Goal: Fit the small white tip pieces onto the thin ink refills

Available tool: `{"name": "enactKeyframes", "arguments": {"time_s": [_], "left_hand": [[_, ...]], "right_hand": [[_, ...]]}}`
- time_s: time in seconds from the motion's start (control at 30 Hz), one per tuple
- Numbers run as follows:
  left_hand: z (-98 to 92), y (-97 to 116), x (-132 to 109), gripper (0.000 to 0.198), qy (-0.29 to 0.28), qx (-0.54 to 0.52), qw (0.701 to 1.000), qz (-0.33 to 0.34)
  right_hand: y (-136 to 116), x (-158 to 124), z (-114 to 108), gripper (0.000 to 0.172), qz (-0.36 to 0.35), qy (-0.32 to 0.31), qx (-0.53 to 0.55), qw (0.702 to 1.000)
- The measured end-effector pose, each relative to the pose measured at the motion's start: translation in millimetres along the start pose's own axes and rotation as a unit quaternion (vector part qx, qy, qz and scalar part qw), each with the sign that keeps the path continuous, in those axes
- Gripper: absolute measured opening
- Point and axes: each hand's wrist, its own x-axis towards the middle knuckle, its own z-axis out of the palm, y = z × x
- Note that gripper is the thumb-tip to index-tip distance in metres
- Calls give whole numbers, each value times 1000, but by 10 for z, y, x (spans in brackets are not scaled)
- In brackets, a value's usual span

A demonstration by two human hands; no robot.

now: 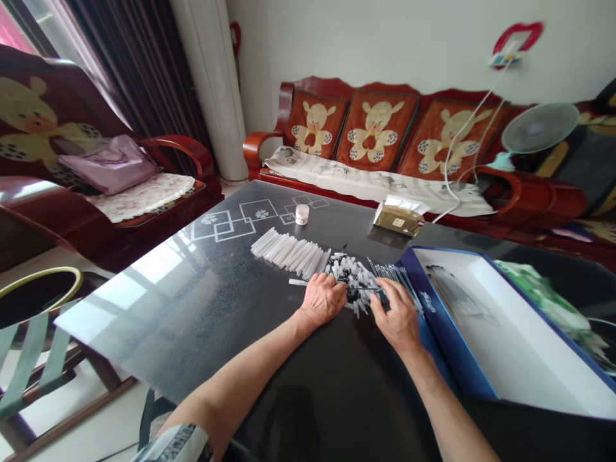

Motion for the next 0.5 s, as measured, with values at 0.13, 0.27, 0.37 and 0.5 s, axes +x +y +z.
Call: {"name": "enactKeyframes", "arguments": {"time_s": [0.13,0.27,0.37,0.5], "left_hand": [[31,49,17,25,-3,0,1000,-10],[67,64,-32,26,10,2,1000,3],[79,68,-52,26,20,3,1000,7],[74,56,-55,25,26,-2,1000,14]], "right_hand": [[-50,-83,135,24,-49,-16,-18,999],[1,-163,241,19,-49,6,-3,999],[39,-174,272,17,-47,18,-2,999],[112,-164,268,17,-35,2,-11,999]]}}
